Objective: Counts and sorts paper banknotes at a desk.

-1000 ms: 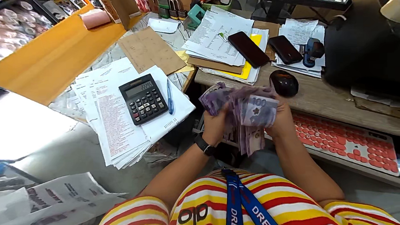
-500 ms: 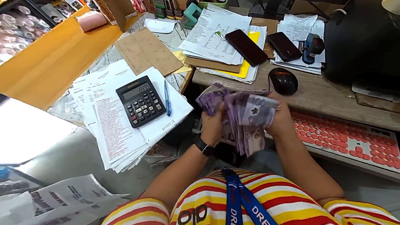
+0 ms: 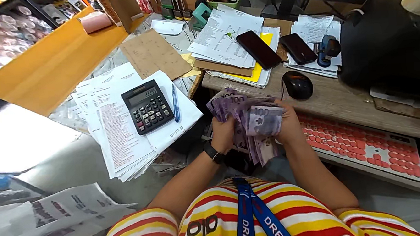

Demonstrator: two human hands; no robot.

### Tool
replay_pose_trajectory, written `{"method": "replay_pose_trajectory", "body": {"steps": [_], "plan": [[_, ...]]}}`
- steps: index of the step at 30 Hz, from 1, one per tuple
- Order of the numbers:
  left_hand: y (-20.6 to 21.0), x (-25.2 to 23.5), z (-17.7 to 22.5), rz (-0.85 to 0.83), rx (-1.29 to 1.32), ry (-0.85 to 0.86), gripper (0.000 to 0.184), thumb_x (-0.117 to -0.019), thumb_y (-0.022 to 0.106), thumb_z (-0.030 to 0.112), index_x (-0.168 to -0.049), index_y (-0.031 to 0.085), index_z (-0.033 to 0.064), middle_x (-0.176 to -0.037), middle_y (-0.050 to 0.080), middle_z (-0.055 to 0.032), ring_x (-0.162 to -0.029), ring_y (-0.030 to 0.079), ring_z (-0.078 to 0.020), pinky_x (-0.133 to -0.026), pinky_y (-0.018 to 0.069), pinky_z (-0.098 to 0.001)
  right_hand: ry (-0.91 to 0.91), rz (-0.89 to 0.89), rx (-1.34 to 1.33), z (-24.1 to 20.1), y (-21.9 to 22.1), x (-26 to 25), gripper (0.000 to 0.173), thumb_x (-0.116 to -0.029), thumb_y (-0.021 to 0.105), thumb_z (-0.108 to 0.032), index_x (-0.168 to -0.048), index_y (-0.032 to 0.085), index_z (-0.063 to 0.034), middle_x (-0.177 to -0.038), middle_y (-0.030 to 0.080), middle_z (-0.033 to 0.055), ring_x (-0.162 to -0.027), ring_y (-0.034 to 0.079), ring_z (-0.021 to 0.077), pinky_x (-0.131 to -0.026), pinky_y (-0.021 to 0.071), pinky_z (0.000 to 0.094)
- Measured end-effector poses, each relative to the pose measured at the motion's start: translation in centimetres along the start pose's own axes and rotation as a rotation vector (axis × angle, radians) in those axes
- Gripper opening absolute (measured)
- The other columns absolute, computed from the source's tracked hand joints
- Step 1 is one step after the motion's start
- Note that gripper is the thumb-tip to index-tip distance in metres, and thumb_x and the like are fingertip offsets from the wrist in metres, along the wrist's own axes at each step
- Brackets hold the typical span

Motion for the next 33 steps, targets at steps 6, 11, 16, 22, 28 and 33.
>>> {"method": "replay_pose_trajectory", "body": {"steps": [6,11,16,22,28,33], "plan": [[0.3,0.3,-0.1,-0.052,0.057,-0.007,0.033,-0.0841,0.062,-0.016,-0.108,0.061,0.0071,-0.086,0.074,0.0008,-0.078,0.072,-0.0084,-0.073,0.0620,-0.0286,-0.001,-0.060,-0.104,0.7,0.6,-0.4,0.026,-0.0861,0.062,0.003,-0.097,0.076,-0.0153,-0.092,0.075,-0.0093,-0.084,0.068,-0.0007,-0.079,0.0588,0.0223],[-0.3,-0.1,0.1,-0.044,0.057,-0.053,0.027,-0.1098,0.040,0.020,-0.128,0.055,0.0069,-0.105,0.070,-0.0017,-0.097,0.069,-0.0089,-0.089,0.0584,-0.0310,-0.021,0.060,-0.196,0.1,-0.5,-0.3,0.031,-0.0886,0.057,0.004,-0.097,0.072,-0.0213,-0.086,0.074,-0.0133,-0.080,0.068,-0.0024,-0.076,0.0594,0.0213],[0.0,0.2,0.4,-0.001,0.020,0.031,0.023,-0.0973,0.048,-0.005,-0.106,0.061,0.0116,-0.084,0.072,0.0054,-0.079,0.070,-0.0045,-0.073,0.0605,-0.0259,0.031,-0.022,-0.087,0.3,1.0,0.0,0.028,-0.0847,0.060,0.007,-0.101,0.072,-0.0141,-0.087,0.074,-0.0104,-0.082,0.069,-0.0017,-0.078,0.0598,0.0223],[0.1,0.3,0.4,-0.028,0.059,0.077,0.029,-0.0891,0.056,-0.012,-0.103,0.064,0.0116,-0.086,0.073,0.0041,-0.081,0.071,-0.0056,-0.075,0.0613,-0.0277,0.068,-0.061,-0.034,0.1,1.6,-0.3,0.027,-0.0834,0.062,0.009,-0.093,0.072,-0.0147,-0.080,0.073,-0.0118,-0.074,0.067,-0.0040,-0.073,0.0583,0.0190],[0.2,0.5,0.4,-0.034,0.028,0.031,0.036,-0.0827,0.062,-0.016,-0.111,0.060,0.0055,-0.091,0.073,0.0011,-0.084,0.071,-0.0081,-0.078,0.0616,-0.0289,-0.058,0.081,-0.121,0.6,0.1,-0.4,0.031,-0.0853,0.061,0.007,-0.102,0.071,-0.0168,-0.090,0.074,-0.0120,-0.084,0.069,-0.0014,-0.079,0.0599,0.0234],[-0.2,-0.1,0.5,-0.063,0.049,-0.001,0.016,-0.1016,0.055,0.009,-0.116,0.061,0.0056,-0.093,0.074,-0.0017,-0.083,0.072,-0.0103,-0.078,0.0611,-0.0294,-0.073,0.228,-0.202,-0.3,-1.6,-0.5,0.030,-0.0929,0.052,0.005,-0.111,0.063,-0.0158,-0.096,0.073,-0.0101,-0.090,0.070,0.0017,-0.082,0.0604,0.0251]]}}
Point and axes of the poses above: each hand's wrist, its own x-axis away from the middle knuckle, its own y-axis out of the palm, z = x × y, the point moved 7 cm from there along -x, towards the middle knuckle
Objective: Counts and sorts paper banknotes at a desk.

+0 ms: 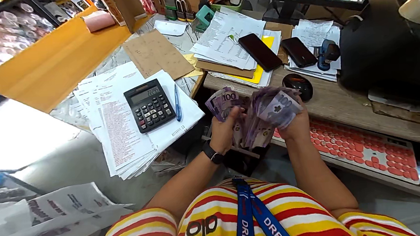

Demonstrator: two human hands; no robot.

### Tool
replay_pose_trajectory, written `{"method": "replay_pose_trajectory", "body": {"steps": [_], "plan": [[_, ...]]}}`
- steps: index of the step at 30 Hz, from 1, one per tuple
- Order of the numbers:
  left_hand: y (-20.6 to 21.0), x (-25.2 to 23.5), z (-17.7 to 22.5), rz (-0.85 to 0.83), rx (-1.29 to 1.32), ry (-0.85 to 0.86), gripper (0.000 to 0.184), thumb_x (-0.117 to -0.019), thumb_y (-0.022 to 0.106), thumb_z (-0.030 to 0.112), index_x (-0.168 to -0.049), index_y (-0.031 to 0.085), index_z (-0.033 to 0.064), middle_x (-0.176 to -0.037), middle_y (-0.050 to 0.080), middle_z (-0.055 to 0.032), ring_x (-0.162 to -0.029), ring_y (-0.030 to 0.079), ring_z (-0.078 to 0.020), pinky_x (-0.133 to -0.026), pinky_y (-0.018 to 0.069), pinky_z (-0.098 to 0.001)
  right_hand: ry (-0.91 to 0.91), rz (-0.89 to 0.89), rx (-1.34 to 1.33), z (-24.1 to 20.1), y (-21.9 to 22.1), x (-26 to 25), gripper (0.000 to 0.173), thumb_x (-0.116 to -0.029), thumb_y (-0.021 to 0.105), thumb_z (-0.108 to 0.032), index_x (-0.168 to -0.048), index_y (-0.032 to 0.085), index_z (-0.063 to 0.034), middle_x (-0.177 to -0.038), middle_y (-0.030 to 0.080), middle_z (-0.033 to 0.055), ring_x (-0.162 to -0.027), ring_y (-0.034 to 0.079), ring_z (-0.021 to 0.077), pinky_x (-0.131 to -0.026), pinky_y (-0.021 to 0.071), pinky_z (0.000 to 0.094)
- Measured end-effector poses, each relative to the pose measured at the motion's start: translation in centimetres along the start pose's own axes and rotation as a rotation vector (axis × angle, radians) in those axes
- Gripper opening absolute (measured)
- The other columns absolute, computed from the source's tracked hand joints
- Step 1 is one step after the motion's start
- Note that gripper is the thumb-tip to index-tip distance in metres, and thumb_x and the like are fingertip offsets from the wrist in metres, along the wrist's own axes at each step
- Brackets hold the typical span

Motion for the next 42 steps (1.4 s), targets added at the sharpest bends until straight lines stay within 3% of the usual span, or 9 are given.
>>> {"method": "replay_pose_trajectory", "body": {"steps": [3,7,11,14,17,28,31,35,42], "plan": [[-0.2,0.0,0.1,0.064,-0.037,-0.021,0.022,-0.1092,0.042,0.016,-0.121,0.058,0.0063,-0.097,0.072,-0.0002,-0.089,0.070,-0.0081,-0.083,0.0596,-0.0288,0.030,-0.108,0.093,0.0,0.8,0.6,0.032,-0.0826,0.063,0.008,-0.106,0.067,-0.0131,-0.090,0.073,-0.0096,-0.085,0.069,0.0012,-0.079,0.0605,0.0251],[0.3,0.5,0.2,0.057,-0.026,0.044,0.026,-0.0925,0.053,-0.010,-0.107,0.062,0.0096,-0.087,0.073,0.0034,-0.081,0.071,-0.0061,-0.075,0.0610,-0.0278,0.118,-0.279,0.154,1.6,2.6,1.1,0.025,-0.0865,0.061,0.005,-0.100,0.072,-0.0127,-0.086,0.074,-0.0095,-0.080,0.068,-0.0012,-0.077,0.0593,0.0225],[0.2,0.6,0.0,0.041,-0.035,0.037,0.031,-0.0847,0.059,-0.016,-0.106,0.062,0.0069,-0.087,0.073,0.0011,-0.081,0.071,-0.0081,-0.075,0.0615,-0.0290,0.078,-0.309,0.166,1.3,2.5,0.7,0.027,-0.0867,0.060,0.005,-0.097,0.074,-0.0151,-0.087,0.074,-0.0121,-0.081,0.067,-0.0037,-0.078,0.0584,0.0206],[0.1,0.6,0.0,0.014,-0.019,0.019,0.020,-0.0988,0.058,0.004,-0.118,0.060,0.0062,-0.096,0.073,-0.0003,-0.088,0.071,-0.0087,-0.082,0.0610,-0.0301,0.002,-0.186,0.071,0.8,1.2,0.2,0.031,-0.0824,0.066,0.004,-0.102,0.073,-0.0190,-0.091,0.075,-0.0129,-0.084,0.068,-0.0020,-0.079,0.0597,0.0229],[-0.3,0.3,0.0,0.054,-0.019,-0.017,0.026,-0.1103,0.038,0.021,-0.120,0.059,0.0078,-0.096,0.072,-0.0002,-0.089,0.070,-0.0079,-0.082,0.0599,-0.0297,0.003,-0.132,0.031,0.7,0.6,0.0,0.032,-0.0864,0.061,0.004,-0.107,0.070,-0.0183,-0.093,0.074,-0.0114,-0.086,0.069,0.0003,-0.080,0.0602,0.0244],[0.3,0.7,0.1,0.076,0.001,0.037,0.025,-0.0931,0.053,-0.011,-0.107,0.061,0.0080,-0.084,0.073,0.0027,-0.078,0.071,-0.0064,-0.072,0.0609,-0.0268,0.055,-0.251,0.212,1.2,2.5,1.0,0.026,-0.0838,0.063,0.007,-0.102,0.071,-0.0109,-0.087,0.073,-0.0108,-0.082,0.068,-0.0034,-0.079,0.0591,0.0210],[0.2,0.6,0.1,0.061,0.012,0.038,0.020,-0.0976,0.059,-0.002,-0.116,0.060,0.0055,-0.093,0.074,-0.0009,-0.084,0.072,-0.0096,-0.079,0.0619,-0.0297,-0.017,-0.132,0.104,1.0,1.4,0.3,0.032,-0.0834,0.063,0.007,-0.106,0.069,-0.0148,-0.091,0.074,-0.0121,-0.084,0.069,-0.0016,-0.079,0.0601,0.0234],[-0.1,0.3,0.3,0.066,0.019,-0.010,0.030,-0.1112,0.035,0.021,-0.128,0.056,0.0066,-0.104,0.073,-0.0017,-0.093,0.071,-0.0091,-0.086,0.0597,-0.0294,-0.018,-0.146,-0.002,0.2,1.0,0.2,0.031,-0.0882,0.060,0.002,-0.109,0.069,-0.0189,-0.095,0.074,-0.0117,-0.088,0.069,0.0001,-0.081,0.0601,0.0242],[0.4,0.6,0.1,0.050,-0.014,0.061,0.027,-0.0923,0.054,-0.011,-0.106,0.062,0.0099,-0.087,0.072,0.0037,-0.081,0.070,-0.0056,-0.076,0.0609,-0.0275,0.057,-0.306,0.220,0.8,3.1,1.1,0.028,-0.0836,0.064,0.005,-0.107,0.070,-0.0102,-0.089,0.073,-0.0109,-0.084,0.067,-0.0039,-0.081,0.0584,0.0197]]}}
Point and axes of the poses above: each hand's wrist, its own x-axis away from the middle knuckle, its own y-axis out of the palm, z = x × y, the point moved 7 cm from there along -x, towards the middle knuckle
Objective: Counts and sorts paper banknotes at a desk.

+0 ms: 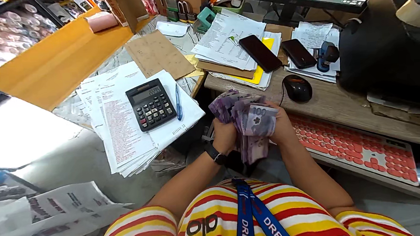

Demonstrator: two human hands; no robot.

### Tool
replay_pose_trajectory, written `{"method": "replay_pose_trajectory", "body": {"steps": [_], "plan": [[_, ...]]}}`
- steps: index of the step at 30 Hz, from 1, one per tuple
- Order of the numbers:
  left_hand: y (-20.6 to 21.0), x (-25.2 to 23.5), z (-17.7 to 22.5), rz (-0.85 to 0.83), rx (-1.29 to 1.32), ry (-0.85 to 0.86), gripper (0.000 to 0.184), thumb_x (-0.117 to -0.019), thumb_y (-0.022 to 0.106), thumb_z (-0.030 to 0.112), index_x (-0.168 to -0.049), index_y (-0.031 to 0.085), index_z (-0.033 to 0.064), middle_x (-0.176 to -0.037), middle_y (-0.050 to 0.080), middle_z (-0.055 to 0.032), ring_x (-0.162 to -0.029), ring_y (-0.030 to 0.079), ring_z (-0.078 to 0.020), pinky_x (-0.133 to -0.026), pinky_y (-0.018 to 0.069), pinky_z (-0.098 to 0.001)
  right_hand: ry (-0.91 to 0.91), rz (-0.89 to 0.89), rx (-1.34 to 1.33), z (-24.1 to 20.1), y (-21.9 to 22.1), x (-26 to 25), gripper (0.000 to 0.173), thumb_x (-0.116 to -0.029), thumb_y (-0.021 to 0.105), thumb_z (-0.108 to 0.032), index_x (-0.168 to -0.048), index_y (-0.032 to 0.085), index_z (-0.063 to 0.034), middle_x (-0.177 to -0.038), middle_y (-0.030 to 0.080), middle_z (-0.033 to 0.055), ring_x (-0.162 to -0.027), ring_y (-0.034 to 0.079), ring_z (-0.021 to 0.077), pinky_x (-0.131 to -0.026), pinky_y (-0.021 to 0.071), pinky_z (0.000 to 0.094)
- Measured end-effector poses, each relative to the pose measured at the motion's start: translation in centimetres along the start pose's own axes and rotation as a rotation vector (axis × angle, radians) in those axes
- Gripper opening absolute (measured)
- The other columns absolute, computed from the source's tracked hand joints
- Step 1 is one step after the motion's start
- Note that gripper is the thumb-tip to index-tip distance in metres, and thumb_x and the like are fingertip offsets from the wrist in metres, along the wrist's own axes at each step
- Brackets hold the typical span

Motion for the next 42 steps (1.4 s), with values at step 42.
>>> {"method": "replay_pose_trajectory", "body": {"steps": [42], "plan": [[-0.5,-0.2,-0.6,-0.015,-0.032,-0.045,0.023,-0.1028,0.054,0.006,-0.125,0.058,0.0021,-0.099,0.072,-0.0022,-0.088,0.070,-0.0086,-0.082,0.0600,-0.0288,0.059,0.218,-0.096,0.7,-2.4,-0.4,0.028,-0.0933,0.051,0.008,-0.114,0.063,-0.0075,-0.094,0.073,-0.0071,-0.087,0.069,0.0018,-0.082,0.0602,0.0259]]}}
Point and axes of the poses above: each hand's wrist, its own x-axis away from the middle knuckle, its own y-axis out of the palm, z = x × y, the point moved 7 cm from there along -x, towards the middle knuckle
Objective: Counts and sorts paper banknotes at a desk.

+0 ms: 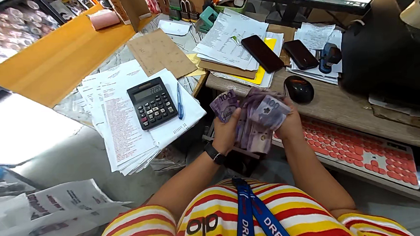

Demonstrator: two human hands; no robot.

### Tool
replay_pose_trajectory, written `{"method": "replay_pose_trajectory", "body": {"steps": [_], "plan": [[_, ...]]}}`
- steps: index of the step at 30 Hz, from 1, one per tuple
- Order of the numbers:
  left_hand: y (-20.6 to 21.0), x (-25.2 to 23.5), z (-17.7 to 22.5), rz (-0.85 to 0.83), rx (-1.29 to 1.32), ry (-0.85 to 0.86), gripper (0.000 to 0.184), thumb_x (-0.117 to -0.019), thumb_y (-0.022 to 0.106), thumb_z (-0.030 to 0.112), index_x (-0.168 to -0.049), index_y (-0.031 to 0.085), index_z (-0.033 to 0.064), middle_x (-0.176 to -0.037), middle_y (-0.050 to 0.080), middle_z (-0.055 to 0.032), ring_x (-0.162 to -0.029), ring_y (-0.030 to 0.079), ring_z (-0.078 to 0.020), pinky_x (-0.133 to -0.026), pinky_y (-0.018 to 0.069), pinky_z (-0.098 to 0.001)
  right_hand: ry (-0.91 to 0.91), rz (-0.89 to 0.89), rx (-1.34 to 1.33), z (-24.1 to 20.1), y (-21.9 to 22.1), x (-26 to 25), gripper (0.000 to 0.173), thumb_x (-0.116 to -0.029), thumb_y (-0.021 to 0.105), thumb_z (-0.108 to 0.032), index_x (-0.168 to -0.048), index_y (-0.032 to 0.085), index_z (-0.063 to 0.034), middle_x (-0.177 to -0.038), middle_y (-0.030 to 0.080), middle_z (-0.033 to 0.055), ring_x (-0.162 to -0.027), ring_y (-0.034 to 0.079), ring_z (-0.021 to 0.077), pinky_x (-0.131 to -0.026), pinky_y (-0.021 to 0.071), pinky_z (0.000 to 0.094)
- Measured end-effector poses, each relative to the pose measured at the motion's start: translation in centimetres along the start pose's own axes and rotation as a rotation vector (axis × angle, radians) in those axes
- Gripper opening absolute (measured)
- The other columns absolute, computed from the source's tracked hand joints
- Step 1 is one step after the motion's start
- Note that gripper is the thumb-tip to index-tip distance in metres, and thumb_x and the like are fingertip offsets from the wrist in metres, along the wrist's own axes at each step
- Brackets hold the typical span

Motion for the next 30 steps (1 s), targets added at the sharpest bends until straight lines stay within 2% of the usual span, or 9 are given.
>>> {"method": "replay_pose_trajectory", "body": {"steps": [2,4,7,9,14,17,21,24,30], "plan": [[-0.2,-0.3,0.0,-0.006,0.002,-0.014,0.033,-0.1097,0.039,0.018,-0.134,0.053,0.0014,-0.104,0.072,-0.0036,-0.092,0.069,-0.0088,-0.085,0.0581,-0.0284,-0.020,0.020,-0.025,-0.2,-0.6,-0.1,0.030,-0.0950,0.048,0.007,-0.116,0.062,-0.0093,-0.097,0.072,-0.0078,-0.090,0.069,0.0024,-0.085,0.0599,0.0268],[-0.5,-0.5,0.0,0.023,0.009,-0.021,0.033,-0.1108,0.033,0.017,-0.132,0.054,0.0018,-0.105,0.074,-0.0040,-0.091,0.071,-0.0093,-0.084,0.0586,-0.0279,-0.052,-0.031,0.016,-0.6,-0.5,0.2,0.030,-0.0906,0.052,0.006,-0.114,0.063,-0.0105,-0.096,0.072,-0.0094,-0.090,0.069,0.0008,-0.084,0.0598,0.0253],[-0.7,-0.5,0.2,0.080,-0.014,0.014,0.016,-0.1037,0.047,0.002,-0.113,0.060,0.0032,-0.093,0.071,0.0001,-0.085,0.069,-0.0074,-0.080,0.0592,-0.0285,-0.069,-0.173,0.127,-0.9,0.9,0.9,0.030,-0.0840,0.063,0.002,-0.112,0.066,-0.0080,-0.093,0.073,-0.0092,-0.088,0.068,-0.0018,-0.083,0.0596,0.0226],[-0.4,-0.3,0.2,0.062,-0.009,0.055,0.020,-0.0958,0.053,-0.007,-0.107,0.062,0.0059,-0.087,0.072,0.0024,-0.081,0.070,-0.0063,-0.076,0.0604,-0.0282,-0.046,-0.239,0.165,-0.6,1.9,1.0,0.028,-0.0844,0.064,0.002,-0.111,0.068,-0.0066,-0.091,0.073,-0.0089,-0.086,0.068,-0.0033,-0.083,0.0588,0.0207],[0.3,0.5,0.5,0.035,0.004,0.081,0.031,-0.0834,0.058,-0.018,-0.102,0.063,0.0069,-0.084,0.072,0.0043,-0.081,0.070,-0.0046,-0.076,0.0608,-0.0267,0.003,-0.245,0.113,0.1,2.4,0.6,0.020,-0.0866,0.061,0.003,-0.099,0.072,-0.0091,-0.086,0.074,-0.0080,-0.080,0.068,-0.0012,-0.078,0.0591,0.0218],[0.3,0.6,0.5,0.044,-0.030,0.068,0.031,-0.0800,0.060,-0.017,-0.106,0.059,0.0013,-0.087,0.071,0.0021,-0.082,0.070,-0.0040,-0.077,0.0605,-0.0263,-0.071,-0.212,0.141,0.0,2.1,0.6,0.019,-0.0860,0.061,0.000,-0.102,0.070,-0.0054,-0.089,0.074,-0.0070,-0.085,0.069,-0.0007,-0.082,0.0599,0.0228],[0.0,0.5,0.6,0.044,0.002,0.051,0.019,-0.0890,0.067,-0.007,-0.107,0.062,-0.0067,-0.089,0.072,-0.0043,-0.084,0.070,-0.0069,-0.082,0.0606,-0.0277,-0.126,-0.062,0.124,-0.9,0.8,-0.1,0.025,-0.0876,0.059,-0.001,-0.112,0.061,0.0020,-0.096,0.072,-0.0086,-0.091,0.069,-0.0019,-0.087,0.0594,0.0223],[-0.3,0.4,1.1,0.007,0.053,0.087,0.022,-0.0912,0.065,-0.006,-0.113,0.062,-0.0094,-0.093,0.072,-0.0042,-0.087,0.069,-0.0059,-0.085,0.0586,-0.0255,-0.153,0.007,0.064,-1.6,-0.5,-0.7,0.023,-0.0922,0.053,0.003,-0.115,0.057,-0.0007,-0.098,0.071,-0.0121,-0.094,0.068,-0.0024,-0.091,0.0582,0.0224],[-1.0,0.2,1.4,-0.025,0.101,-0.029,0.034,-0.1096,0.034,0.010,-0.134,0.046,-0.0107,-0.105,0.072,-0.0100,-0.089,0.070,-0.0096,-0.086,0.0573,-0.0282,-0.142,0.067,-0.046,-2.4,-1.8,-0.6,0.028,-0.1000,0.037,0.003,-0.108,0.059,-0.0118,-0.092,0.072,-0.0164,-0.090,0.069,-0.0040,-0.086,0.0589,0.0197]]}}
Point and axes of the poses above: each hand's wrist, its own x-axis away from the middle knuckle, its own y-axis out of the palm, z = x × y, the point moved 7 cm from there along -x, towards the middle knuckle
